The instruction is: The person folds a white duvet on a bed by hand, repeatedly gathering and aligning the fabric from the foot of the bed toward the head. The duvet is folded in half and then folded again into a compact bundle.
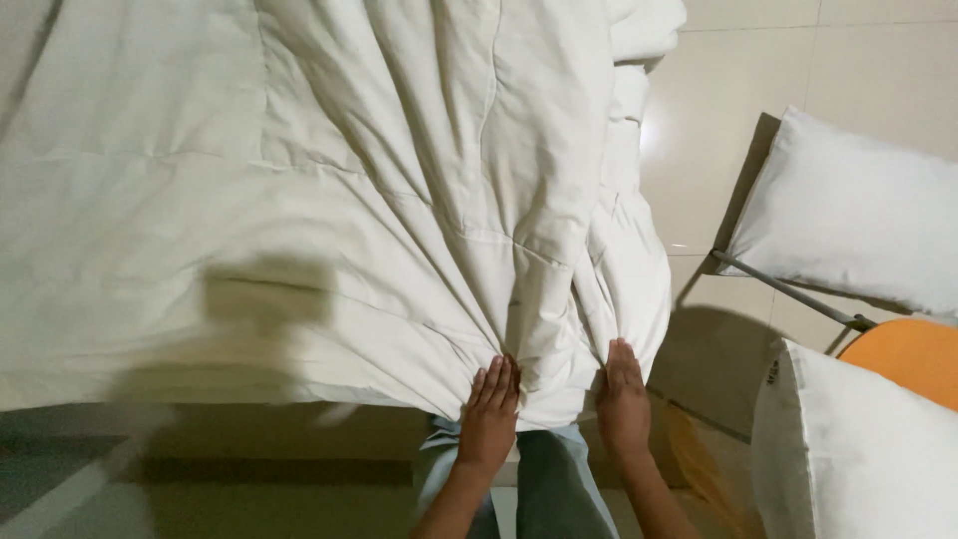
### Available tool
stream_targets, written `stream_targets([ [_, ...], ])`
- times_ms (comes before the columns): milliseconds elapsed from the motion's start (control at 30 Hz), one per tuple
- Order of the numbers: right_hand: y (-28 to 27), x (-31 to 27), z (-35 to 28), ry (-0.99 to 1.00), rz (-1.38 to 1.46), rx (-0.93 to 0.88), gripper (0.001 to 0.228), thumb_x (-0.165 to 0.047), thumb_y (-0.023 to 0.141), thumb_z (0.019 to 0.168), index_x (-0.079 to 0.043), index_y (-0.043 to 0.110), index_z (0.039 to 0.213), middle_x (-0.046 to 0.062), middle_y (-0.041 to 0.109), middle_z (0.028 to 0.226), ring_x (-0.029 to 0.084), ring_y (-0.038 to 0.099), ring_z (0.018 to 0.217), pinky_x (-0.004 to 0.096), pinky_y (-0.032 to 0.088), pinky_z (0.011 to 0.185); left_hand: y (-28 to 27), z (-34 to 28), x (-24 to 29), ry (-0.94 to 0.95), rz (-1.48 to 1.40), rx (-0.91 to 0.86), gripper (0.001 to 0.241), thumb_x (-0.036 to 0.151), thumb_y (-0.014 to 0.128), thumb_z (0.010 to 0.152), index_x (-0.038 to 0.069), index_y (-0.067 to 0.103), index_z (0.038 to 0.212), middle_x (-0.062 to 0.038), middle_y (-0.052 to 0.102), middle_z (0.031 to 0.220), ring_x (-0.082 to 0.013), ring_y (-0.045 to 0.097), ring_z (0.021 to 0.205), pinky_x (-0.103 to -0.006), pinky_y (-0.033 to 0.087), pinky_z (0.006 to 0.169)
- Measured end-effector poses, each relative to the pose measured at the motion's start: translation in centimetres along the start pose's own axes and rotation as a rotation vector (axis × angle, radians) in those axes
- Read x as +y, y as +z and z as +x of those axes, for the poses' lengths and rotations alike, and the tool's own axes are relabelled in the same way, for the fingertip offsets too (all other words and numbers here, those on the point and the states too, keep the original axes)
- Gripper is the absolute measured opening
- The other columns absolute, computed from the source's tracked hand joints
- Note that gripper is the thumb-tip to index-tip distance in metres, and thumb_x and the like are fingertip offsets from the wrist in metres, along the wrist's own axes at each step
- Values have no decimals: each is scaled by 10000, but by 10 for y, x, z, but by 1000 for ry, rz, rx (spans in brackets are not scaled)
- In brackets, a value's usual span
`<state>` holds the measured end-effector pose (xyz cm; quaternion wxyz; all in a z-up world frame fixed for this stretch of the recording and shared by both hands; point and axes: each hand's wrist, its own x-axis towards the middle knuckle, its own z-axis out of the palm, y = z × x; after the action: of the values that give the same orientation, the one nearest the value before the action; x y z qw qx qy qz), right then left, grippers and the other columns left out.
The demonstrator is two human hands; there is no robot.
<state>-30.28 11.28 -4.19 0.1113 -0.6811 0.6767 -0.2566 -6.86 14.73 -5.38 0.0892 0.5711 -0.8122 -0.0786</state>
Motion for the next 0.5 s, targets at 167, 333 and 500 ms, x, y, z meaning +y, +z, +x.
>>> stream_targets([
  [167, -3, 0, 5, 64, -16, -41, 547, -45, 564, 947, -6, 490, 1488, 257, 538, 1510, 398, 503, 1416, 457, 436, 1153, -28, 9, 4, 18, -13, -50, 729, 264, 661, 923, -32, 404, 1537, -184, 342, 1653, -307, 233, 1566, -463, 152, 1270],
  [333, -11, -22, 18, 195, 84, -23, 517, -75, 542, 1035, -15, 448, 1539, 286, 531, 1514, 416, 506, 1402, 459, 436, 1178, -69, 3, -25, 12, -238, 14, 808, 396, 643, 973, -59, 332, 1565, -224, 307, 1651, -344, 210, 1551, -486, 128, 1258],
  [500, -21, -91, 45, -140, 92, 166, 725, 42, 545, 888, 116, 287, 1561, 400, 420, 1536, 535, 430, 1429, 531, 400, 1169, -86, -22, -101, -165, -87, 136, 773, 413, 576, 1020, -54, 303, 1572, -225, 267, 1670, -346, 197, 1570, -483, 143, 1274],
])
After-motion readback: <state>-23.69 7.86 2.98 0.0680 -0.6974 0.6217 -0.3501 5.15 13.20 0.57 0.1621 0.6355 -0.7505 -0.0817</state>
